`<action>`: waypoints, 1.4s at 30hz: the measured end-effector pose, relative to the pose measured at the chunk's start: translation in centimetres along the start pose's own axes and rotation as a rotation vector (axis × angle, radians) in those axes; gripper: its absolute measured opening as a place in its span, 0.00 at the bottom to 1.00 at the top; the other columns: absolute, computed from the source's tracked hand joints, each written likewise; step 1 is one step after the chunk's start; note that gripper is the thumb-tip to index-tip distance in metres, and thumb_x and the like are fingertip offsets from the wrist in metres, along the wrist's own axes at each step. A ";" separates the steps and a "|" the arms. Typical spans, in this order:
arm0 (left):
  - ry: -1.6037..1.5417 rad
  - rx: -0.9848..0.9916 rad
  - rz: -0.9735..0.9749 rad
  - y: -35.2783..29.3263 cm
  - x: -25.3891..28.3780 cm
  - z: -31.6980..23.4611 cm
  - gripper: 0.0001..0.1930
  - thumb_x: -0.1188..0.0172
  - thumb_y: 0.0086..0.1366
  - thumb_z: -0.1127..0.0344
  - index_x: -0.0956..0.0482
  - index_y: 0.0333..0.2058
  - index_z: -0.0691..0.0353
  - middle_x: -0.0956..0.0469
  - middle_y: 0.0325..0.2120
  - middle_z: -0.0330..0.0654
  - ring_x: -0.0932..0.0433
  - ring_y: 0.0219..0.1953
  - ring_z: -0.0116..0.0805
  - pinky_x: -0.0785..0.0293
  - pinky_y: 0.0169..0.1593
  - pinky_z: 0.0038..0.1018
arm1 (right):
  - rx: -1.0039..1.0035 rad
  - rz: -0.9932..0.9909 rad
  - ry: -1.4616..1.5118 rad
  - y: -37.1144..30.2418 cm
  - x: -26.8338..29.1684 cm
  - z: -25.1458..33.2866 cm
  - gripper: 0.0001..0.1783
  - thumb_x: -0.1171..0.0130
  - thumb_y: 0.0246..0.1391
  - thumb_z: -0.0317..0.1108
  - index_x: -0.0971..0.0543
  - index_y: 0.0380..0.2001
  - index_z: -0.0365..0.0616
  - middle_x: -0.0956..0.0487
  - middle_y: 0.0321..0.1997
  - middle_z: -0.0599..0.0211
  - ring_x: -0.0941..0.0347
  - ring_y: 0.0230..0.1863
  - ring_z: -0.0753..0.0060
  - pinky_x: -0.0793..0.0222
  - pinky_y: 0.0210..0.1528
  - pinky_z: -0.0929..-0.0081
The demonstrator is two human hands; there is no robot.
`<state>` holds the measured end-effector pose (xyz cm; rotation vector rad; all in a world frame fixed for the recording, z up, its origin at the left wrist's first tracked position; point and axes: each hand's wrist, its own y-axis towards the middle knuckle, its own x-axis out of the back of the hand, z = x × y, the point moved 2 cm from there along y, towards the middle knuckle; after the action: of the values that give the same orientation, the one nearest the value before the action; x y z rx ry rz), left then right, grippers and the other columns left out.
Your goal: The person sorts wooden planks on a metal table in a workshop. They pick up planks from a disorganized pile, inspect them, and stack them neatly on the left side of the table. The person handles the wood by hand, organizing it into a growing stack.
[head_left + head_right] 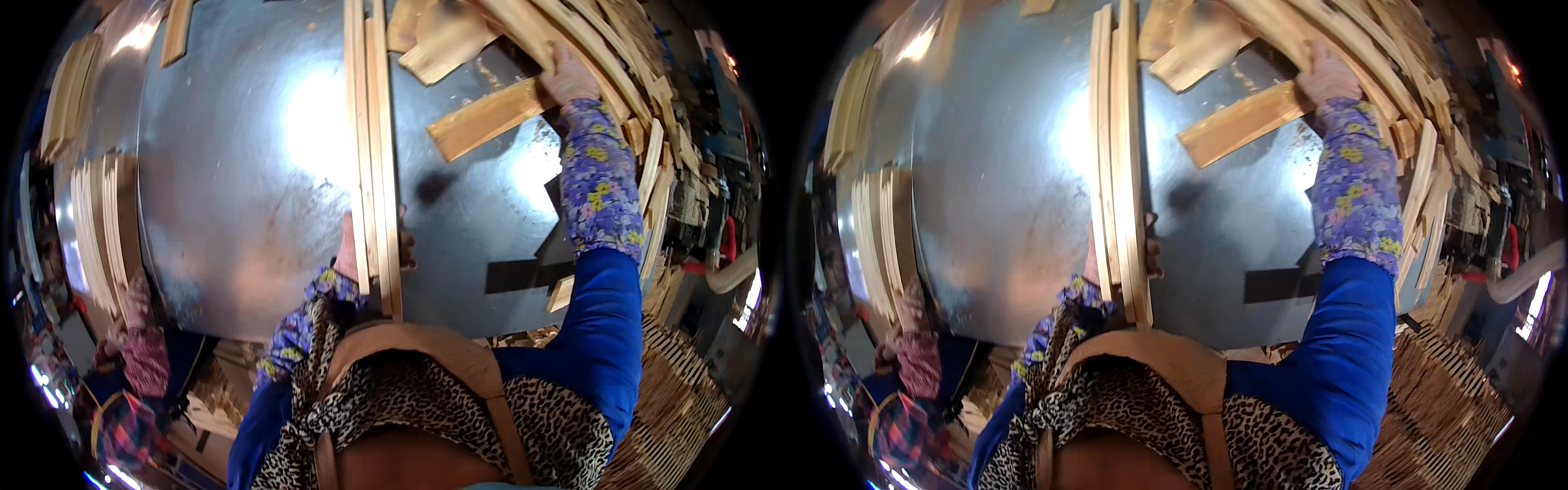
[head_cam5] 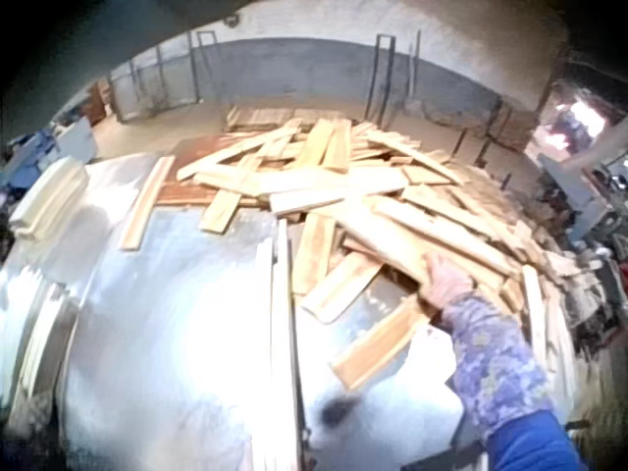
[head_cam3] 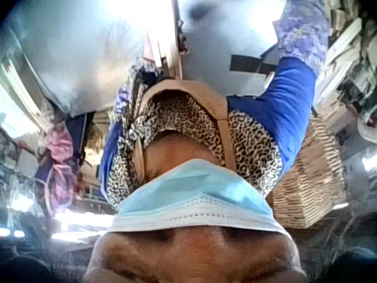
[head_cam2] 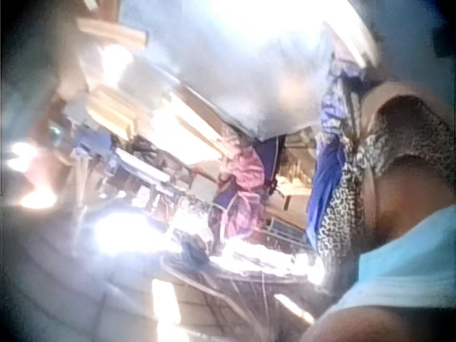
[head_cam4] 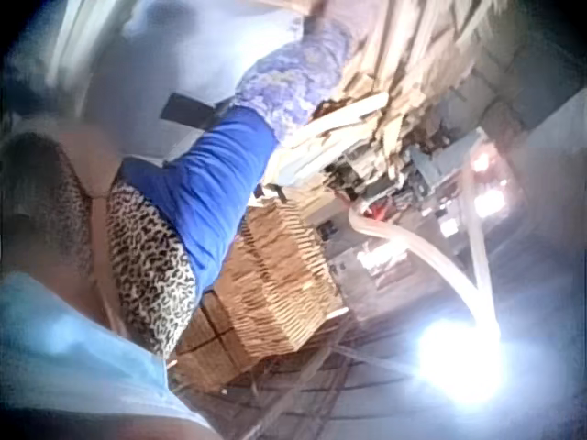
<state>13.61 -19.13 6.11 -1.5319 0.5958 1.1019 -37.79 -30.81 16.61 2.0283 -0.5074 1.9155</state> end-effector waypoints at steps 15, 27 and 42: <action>0.082 -0.097 0.265 -7.3 7.0 1.2 0.58 0.45 0.60 0.12 0.26 0.69 0.61 0.17 0.39 0.57 0.19 0.34 0.53 0.19 0.50 0.59 | -0.179 0.524 1.493 -21.2 -1.8 12.9 0.42 0.28 0.63 0.48 0.27 0.70 0.30 0.16 0.63 0.50 0.21 0.64 0.52 0.28 0.72 0.56; 0.044 -0.230 0.210 -14.9 11.5 2.1 0.52 0.36 0.58 0.17 0.21 0.61 0.62 0.15 0.42 0.52 0.17 0.36 0.49 0.19 0.46 0.53 | 0.017 0.337 1.307 -30.6 -0.3 26.6 0.29 0.34 0.67 0.47 0.17 0.60 0.34 0.12 0.50 0.58 0.16 0.48 0.66 0.21 0.56 0.67; -0.022 -0.536 -0.045 -20.2 16.8 0.8 0.41 0.30 0.71 0.43 0.28 0.70 0.71 0.17 0.61 0.58 0.14 0.58 0.54 0.16 0.62 0.51 | -0.253 0.572 1.848 -40.0 -1.8 42.5 0.49 0.34 0.69 0.41 0.47 0.82 0.31 0.31 0.78 0.37 0.28 0.74 0.48 0.27 0.73 0.61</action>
<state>37.64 -9.80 1.02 -1.9733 0.2547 1.3077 18.11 -14.29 13.01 -0.5395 -0.6454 2.7384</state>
